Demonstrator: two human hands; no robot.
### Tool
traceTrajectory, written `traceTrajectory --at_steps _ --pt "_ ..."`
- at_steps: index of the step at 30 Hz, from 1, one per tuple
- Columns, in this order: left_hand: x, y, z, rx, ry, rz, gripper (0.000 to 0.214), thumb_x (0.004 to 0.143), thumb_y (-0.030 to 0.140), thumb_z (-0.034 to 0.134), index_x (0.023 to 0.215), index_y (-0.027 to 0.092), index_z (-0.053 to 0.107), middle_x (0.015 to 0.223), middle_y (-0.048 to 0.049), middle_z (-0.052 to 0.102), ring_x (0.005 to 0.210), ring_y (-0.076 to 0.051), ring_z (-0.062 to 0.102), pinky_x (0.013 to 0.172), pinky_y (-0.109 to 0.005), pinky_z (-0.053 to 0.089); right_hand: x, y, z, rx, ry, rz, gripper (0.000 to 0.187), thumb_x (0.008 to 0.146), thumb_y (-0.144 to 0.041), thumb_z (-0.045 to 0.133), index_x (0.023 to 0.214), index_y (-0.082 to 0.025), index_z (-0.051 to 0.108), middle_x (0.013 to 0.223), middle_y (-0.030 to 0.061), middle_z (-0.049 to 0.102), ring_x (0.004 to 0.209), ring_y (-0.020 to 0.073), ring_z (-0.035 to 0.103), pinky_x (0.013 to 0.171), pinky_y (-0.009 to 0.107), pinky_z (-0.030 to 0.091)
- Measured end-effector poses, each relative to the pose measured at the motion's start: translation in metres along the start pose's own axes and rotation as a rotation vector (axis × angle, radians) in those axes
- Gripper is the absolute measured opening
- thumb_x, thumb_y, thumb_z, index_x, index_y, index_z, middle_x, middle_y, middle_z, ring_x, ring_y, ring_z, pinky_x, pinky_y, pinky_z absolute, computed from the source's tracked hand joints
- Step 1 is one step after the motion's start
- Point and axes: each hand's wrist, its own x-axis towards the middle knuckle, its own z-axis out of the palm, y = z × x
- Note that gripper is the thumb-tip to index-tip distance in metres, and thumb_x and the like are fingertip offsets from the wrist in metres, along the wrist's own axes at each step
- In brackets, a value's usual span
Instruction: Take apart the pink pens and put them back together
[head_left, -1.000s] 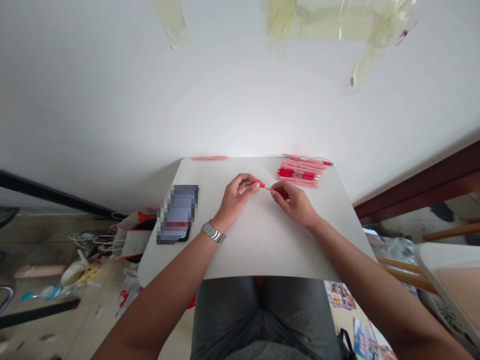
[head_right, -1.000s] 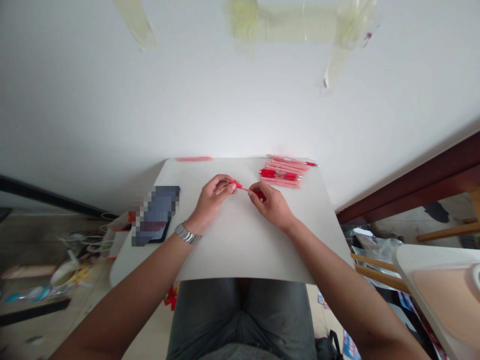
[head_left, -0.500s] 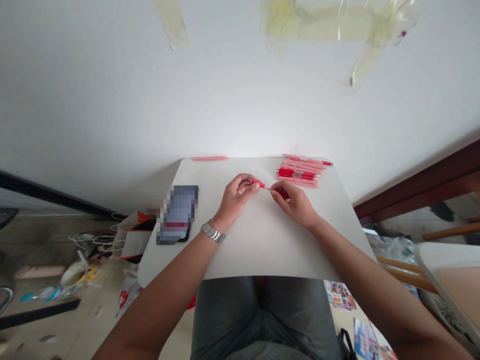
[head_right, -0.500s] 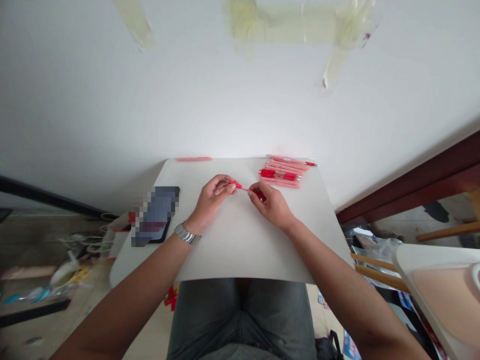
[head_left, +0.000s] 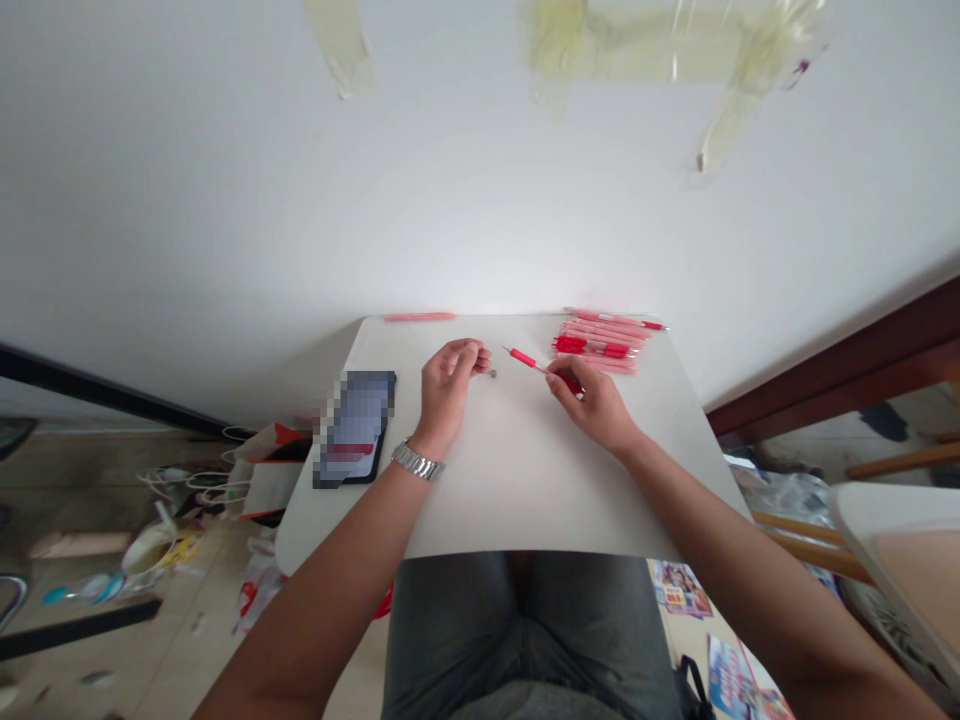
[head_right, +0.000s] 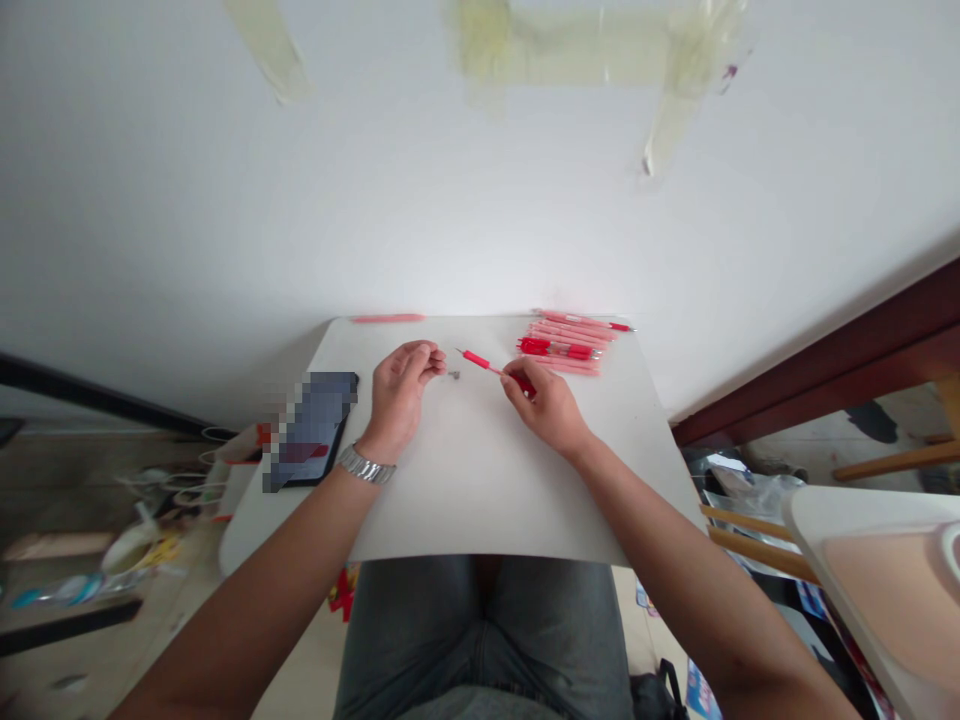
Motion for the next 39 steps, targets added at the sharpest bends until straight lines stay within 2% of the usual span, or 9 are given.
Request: traceTrajectory --at_steps 5,9,12,17,20,23,31,39 --pt "0.002 0.002 -0.003 0.061 0.036 0.056 0.028 0.094 0.046 0.077 0.100 0.020 0.073 0.098 -0.0068 0.074 0.089 -0.017 0.070 0.086 -0.034 0.059 0.000 0.000 0.000 -0.006 0.008 -0.004 0.028 0.107 -0.050 0.055 0.103 -0.023 0.062 0.089 0.0051 0.069 0.073 0.0177 0.058 0.067 0.031 0.046" --pt "0.006 0.000 -0.008 0.201 0.029 0.095 0.024 0.094 0.042 0.075 0.102 0.021 0.068 0.100 -0.0060 0.074 0.096 -0.019 0.072 0.090 -0.034 0.058 0.000 0.002 0.001 -0.005 0.012 -0.012 0.030 0.107 -0.051 0.055 0.103 -0.023 0.062 0.089 0.0052 0.069 0.073 0.0175 0.059 0.067 0.031 0.047" --pt "0.007 -0.003 -0.012 0.368 -0.010 0.135 0.018 0.096 0.036 0.071 0.104 0.022 0.066 0.105 -0.0056 0.074 0.102 -0.020 0.072 0.092 -0.034 0.057 0.000 0.002 0.001 -0.002 0.023 -0.027 0.028 0.107 -0.049 0.055 0.102 -0.022 0.062 0.089 0.0048 0.069 0.073 0.0169 0.058 0.068 0.031 0.047" --pt "0.005 -0.004 -0.015 0.687 -0.062 0.240 0.006 0.096 0.024 0.065 0.102 0.023 0.065 0.105 -0.0043 0.073 0.096 -0.020 0.069 0.091 -0.037 0.054 0.000 0.001 0.001 -0.004 0.031 -0.021 0.028 0.107 -0.049 0.056 0.103 -0.022 0.062 0.088 0.0045 0.069 0.072 0.0169 0.058 0.067 0.031 0.046" --pt "0.003 -0.003 -0.016 0.874 -0.096 0.289 0.010 0.094 0.018 0.065 0.103 0.023 0.066 0.108 -0.0053 0.072 0.095 -0.022 0.066 0.094 -0.041 0.053 0.000 0.000 0.001 -0.003 0.029 -0.024 0.026 0.107 -0.047 0.056 0.103 -0.022 0.062 0.088 0.0043 0.068 0.071 0.0166 0.057 0.067 0.031 0.046" --pt "0.002 -0.002 -0.018 1.004 -0.111 0.281 0.013 0.092 0.016 0.068 0.103 0.024 0.069 0.110 -0.0064 0.071 0.097 -0.025 0.064 0.096 -0.044 0.051 0.000 0.001 0.001 -0.001 0.027 -0.023 0.024 0.106 -0.046 0.056 0.103 -0.022 0.062 0.088 0.0039 0.068 0.072 0.0164 0.057 0.067 0.031 0.045" --pt "0.005 -0.007 -0.021 1.058 -0.144 0.229 0.013 0.091 0.018 0.072 0.103 0.024 0.075 0.109 -0.0076 0.071 0.099 -0.026 0.064 0.099 -0.045 0.050 0.000 0.001 0.001 0.006 0.015 -0.021 0.022 0.106 -0.044 0.057 0.103 -0.022 0.061 0.088 0.0039 0.067 0.073 0.0171 0.058 0.068 0.031 0.046" --pt "0.006 -0.008 -0.021 1.113 -0.154 0.244 0.010 0.091 0.021 0.073 0.101 0.024 0.076 0.106 -0.0078 0.070 0.097 -0.026 0.064 0.098 -0.044 0.052 0.000 0.001 0.001 0.006 0.015 -0.017 0.022 0.106 -0.044 0.057 0.103 -0.023 0.061 0.087 0.0038 0.067 0.072 0.0172 0.057 0.068 0.032 0.046"
